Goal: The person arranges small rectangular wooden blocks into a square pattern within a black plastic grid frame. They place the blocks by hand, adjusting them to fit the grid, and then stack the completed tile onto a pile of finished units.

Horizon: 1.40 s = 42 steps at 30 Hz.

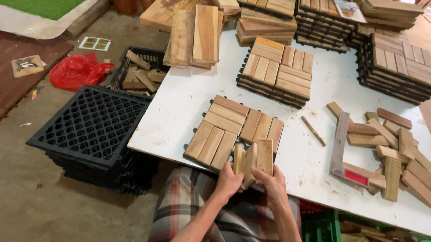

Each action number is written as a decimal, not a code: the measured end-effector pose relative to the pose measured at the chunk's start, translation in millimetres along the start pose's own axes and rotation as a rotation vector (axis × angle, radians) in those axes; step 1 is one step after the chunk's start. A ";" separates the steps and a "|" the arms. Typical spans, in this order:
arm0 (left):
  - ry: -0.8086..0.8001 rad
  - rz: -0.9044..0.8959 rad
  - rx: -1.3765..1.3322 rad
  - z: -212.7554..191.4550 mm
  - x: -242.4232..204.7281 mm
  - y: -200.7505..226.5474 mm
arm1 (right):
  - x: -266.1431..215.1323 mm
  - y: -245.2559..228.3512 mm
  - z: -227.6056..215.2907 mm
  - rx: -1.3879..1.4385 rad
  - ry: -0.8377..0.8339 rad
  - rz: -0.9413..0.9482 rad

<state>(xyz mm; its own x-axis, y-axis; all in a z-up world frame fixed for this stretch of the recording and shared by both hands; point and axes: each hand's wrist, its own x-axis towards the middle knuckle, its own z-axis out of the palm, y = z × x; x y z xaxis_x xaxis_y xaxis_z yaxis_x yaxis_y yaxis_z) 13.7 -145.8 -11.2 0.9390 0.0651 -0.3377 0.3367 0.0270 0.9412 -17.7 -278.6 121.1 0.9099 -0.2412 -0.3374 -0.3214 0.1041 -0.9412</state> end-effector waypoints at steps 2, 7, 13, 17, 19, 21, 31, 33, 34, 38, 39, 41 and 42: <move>0.048 -0.082 -0.171 0.0 -52.9 44.7 | -1.9 -13.2 -1.8 -0.164 -0.064 -0.004; 0.173 -0.232 -0.511 18.5 -85.5 58.4 | 19.7 -35.7 -13.8 -0.497 -0.256 -0.057; 0.271 -0.296 -0.650 21.1 -96.7 54.9 | 33.5 -44.4 -20.1 -0.742 -0.522 -0.090; 0.339 -0.323 -0.580 15.6 -101.0 57.8 | 35.4 -35.4 -22.8 -0.700 -0.550 -0.084; 0.347 -0.340 -0.600 10.3 -115.8 63.6 | 38.7 -21.6 -23.1 -0.590 -0.415 -0.067; 0.348 -0.354 -0.615 4.0 -124.3 70.6 | 47.4 -9.1 -27.7 -0.475 -0.274 -0.052; 0.544 -0.175 -0.591 -42.2 -123.9 90.8 | 42.5 45.9 -19.3 -1.224 -0.434 -0.652; 0.554 -0.250 -0.558 -50.6 -125.9 99.1 | 30.6 40.5 -15.2 -1.274 -0.517 -0.718; 0.564 -0.233 -0.590 -53.4 -123.8 97.2 | 30.7 38.5 -15.6 -1.234 -0.518 -0.740; 0.595 -0.201 -0.569 -60.3 -124.7 90.1 | 48.7 48.4 -16.2 -1.149 -0.331 -0.701; 0.596 -0.204 -0.568 -60.5 -124.8 87.9 | 49.0 52.6 -15.8 -1.150 -0.334 -0.698; 0.579 -0.210 -0.556 -60.6 -123.7 85.0 | 50.9 59.2 -14.5 -1.227 -0.323 -0.763; 0.579 -0.208 -0.557 -60.9 -124.9 83.6 | 45.1 61.5 -13.8 -1.228 -0.322 -0.765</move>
<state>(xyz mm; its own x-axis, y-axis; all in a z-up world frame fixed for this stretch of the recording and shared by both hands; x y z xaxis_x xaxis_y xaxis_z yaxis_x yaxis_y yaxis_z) -79.7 -91.0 109.4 0.6256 0.5031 -0.5963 0.2724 0.5754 0.7712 -0.1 -296.4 47.8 0.9211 0.3763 0.0993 0.3856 -0.8474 -0.3650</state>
